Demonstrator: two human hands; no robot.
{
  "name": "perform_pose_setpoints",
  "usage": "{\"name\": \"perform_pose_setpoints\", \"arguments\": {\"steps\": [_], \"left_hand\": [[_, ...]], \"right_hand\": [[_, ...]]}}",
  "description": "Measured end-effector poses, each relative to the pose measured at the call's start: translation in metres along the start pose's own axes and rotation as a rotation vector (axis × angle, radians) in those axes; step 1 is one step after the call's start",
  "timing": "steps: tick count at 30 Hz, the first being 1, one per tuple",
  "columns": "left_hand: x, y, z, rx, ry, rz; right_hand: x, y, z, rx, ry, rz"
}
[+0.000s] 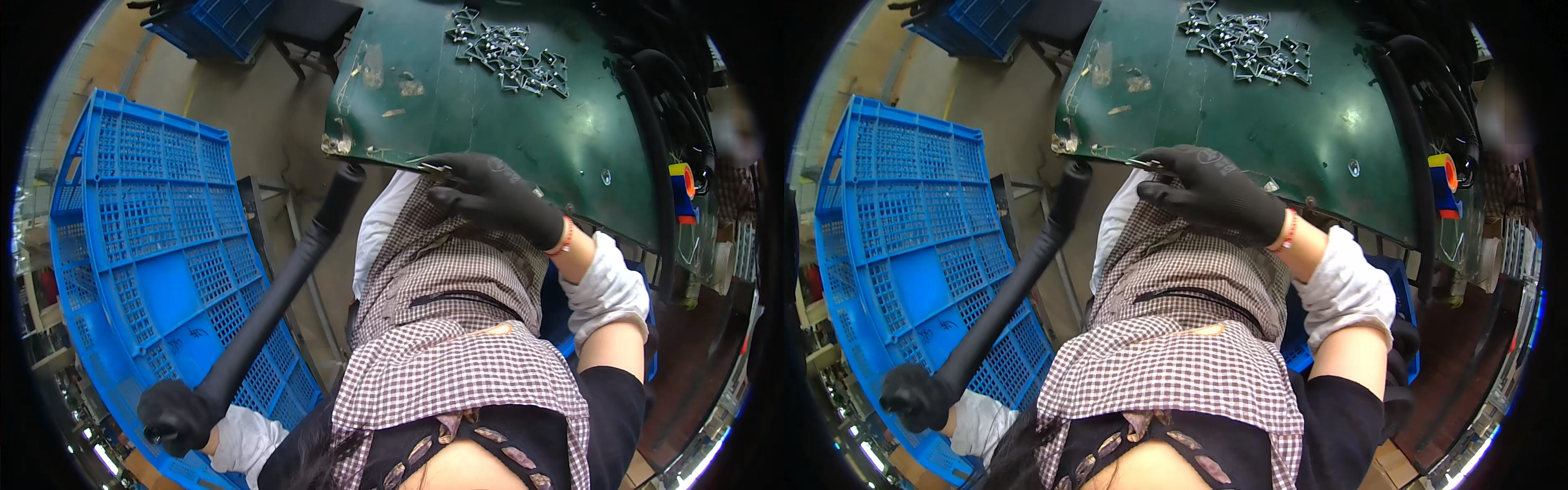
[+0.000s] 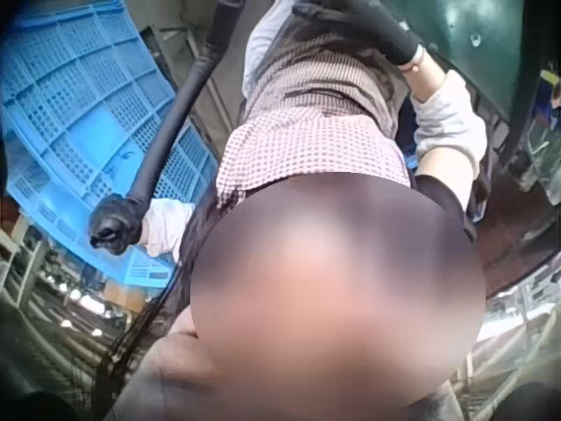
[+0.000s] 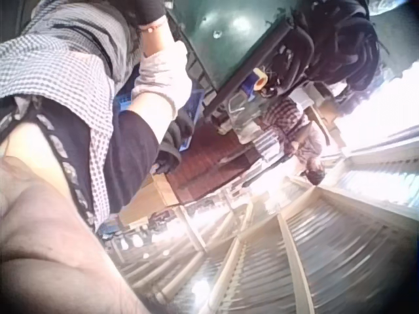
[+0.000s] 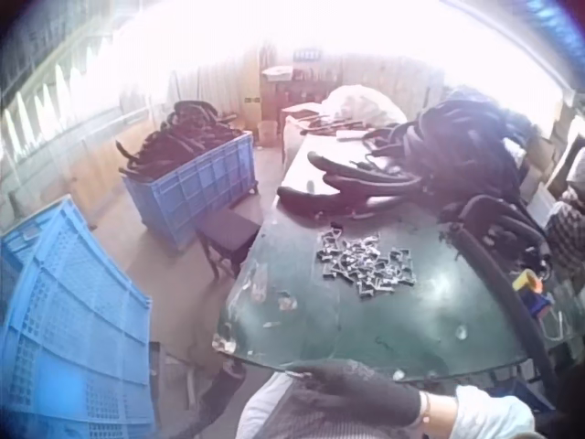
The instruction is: The person repeatedly picks up small metal clips from a green table and attaches them to black rubber hoses. They handle the hoses and clips one at a time, placing the assembled hoses into a blue crate.
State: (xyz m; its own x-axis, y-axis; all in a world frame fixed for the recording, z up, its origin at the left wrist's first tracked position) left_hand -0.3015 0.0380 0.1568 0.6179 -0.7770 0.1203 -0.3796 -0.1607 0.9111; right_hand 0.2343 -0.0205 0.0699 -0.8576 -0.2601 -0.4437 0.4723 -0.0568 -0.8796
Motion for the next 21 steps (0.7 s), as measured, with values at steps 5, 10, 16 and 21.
{"name": "perform_pose_setpoints", "arguments": {"steps": [5, 10, 16, 21], "left_hand": [[-0.006, -0.013, -0.018, 0.191, -0.086, 0.256], [0.020, -0.125, -0.064, 0.036, 0.154, 0.748], [0.114, -0.228, -0.118, -0.340, 0.552, 0.154], [0.109, -0.225, -0.138, -0.296, 0.253, 0.118]], "right_hand": [[0.007, 0.013, -0.010, -0.140, 0.010, -0.524], [-0.026, 0.041, 0.023, -0.130, 0.245, -0.658], [-0.095, 0.036, 0.098, -0.077, 0.449, -0.702], [-0.098, 0.035, 0.128, 0.046, 0.355, -0.533]]}}
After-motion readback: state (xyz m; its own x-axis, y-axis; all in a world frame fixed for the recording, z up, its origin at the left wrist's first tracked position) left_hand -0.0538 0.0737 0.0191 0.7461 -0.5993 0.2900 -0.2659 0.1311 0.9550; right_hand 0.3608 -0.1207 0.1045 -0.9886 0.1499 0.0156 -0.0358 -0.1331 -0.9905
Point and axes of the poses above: each hand's wrist, its own z-axis away from the middle knuckle, its own x-axis out of the palm, y = z × x, the point moved 2 cm from there along -z, towards the middle knuckle, and after that the axes turned 11 degrees about -y, right-handed, at the moved point
